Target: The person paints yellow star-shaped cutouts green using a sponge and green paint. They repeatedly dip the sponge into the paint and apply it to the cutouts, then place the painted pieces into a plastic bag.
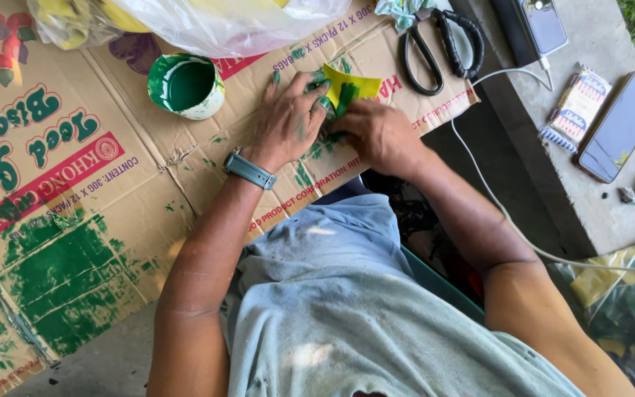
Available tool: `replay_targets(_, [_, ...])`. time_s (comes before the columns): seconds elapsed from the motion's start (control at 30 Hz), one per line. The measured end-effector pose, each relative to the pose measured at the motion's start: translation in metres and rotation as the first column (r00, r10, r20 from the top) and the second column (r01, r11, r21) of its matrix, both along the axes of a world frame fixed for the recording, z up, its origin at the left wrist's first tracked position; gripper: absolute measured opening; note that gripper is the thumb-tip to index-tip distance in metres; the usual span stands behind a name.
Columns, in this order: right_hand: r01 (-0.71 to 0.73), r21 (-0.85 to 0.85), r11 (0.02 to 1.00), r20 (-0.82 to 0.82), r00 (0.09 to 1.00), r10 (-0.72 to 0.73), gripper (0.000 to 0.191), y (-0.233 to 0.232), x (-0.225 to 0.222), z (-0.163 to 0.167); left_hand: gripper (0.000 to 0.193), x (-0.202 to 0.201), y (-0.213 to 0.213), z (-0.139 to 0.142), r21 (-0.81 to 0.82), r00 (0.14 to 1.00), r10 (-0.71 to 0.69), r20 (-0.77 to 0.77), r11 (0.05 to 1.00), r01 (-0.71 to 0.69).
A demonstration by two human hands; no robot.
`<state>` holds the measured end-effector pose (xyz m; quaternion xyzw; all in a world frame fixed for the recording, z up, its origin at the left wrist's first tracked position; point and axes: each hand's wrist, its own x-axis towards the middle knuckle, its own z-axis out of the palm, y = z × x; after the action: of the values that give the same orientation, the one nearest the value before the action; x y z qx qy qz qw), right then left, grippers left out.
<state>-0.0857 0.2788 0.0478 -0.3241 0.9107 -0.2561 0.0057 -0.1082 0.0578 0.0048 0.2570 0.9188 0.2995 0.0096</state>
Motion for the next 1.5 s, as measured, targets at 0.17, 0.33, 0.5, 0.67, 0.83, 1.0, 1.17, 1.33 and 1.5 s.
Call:
replay_targets(0.17, [0.061,0.033,0.998,-0.062,0.996,-0.058,0.022,0.003,-0.004,-0.003,0.048,0.003,0.003,0.004,0.010,0.999,0.013,-0.037,1.000,-0.012])
replay_targets(0.33, [0.141,0.016,0.990,-0.207,0.969,-0.135,0.023,0.008,-0.020,-0.002,0.058,0.008,0.008,0.008,0.014,0.995,0.057,-0.081,0.998,-0.056])
replay_targets(0.5, [0.303,-0.188,0.934,0.369,0.903,-0.219,0.020,0.026,-0.031,0.015,0.065,0.005,0.020,0.011,0.054,0.991,0.130,-0.001,0.990,-0.130])
replay_targets(0.67, [0.016,0.012,1.000,-0.268,0.963,-0.012,0.020,0.027,-0.049,0.019,0.059,0.002,0.042,0.009,0.033,0.960,0.273,-0.057,0.962,-0.271])
replay_targets(0.83, [0.062,0.000,0.998,0.035,0.997,-0.062,0.018,0.022,-0.060,0.012,0.033,-0.003,0.034,-0.001,0.099,0.962,0.262,-0.072,0.962,-0.255])
replay_targets(1.0, [0.193,-0.040,0.980,0.317,0.933,-0.171,0.027,0.032,-0.053,0.000,0.040,-0.005,0.038,-0.001,0.109,0.952,0.302,-0.055,0.949,-0.295])
replay_targets(1.17, [0.312,-0.198,0.929,0.569,0.808,-0.151,0.025,0.034,-0.056,-0.012,0.051,-0.004,0.046,0.014,0.056,0.950,0.287,-0.124,0.958,-0.282])
replay_targets(1.33, [0.272,-0.082,0.959,0.374,0.900,-0.224,0.025,0.025,-0.048,-0.007,0.060,-0.003,0.030,0.028,-0.052,0.981,0.195,-0.011,0.979,-0.195])
replay_targets(1.5, [0.066,0.019,0.998,-0.011,0.998,-0.065,0.024,0.011,-0.034,0.000,0.064,0.003,0.002,0.020,0.064,0.994,0.104,-0.030,0.993,-0.102])
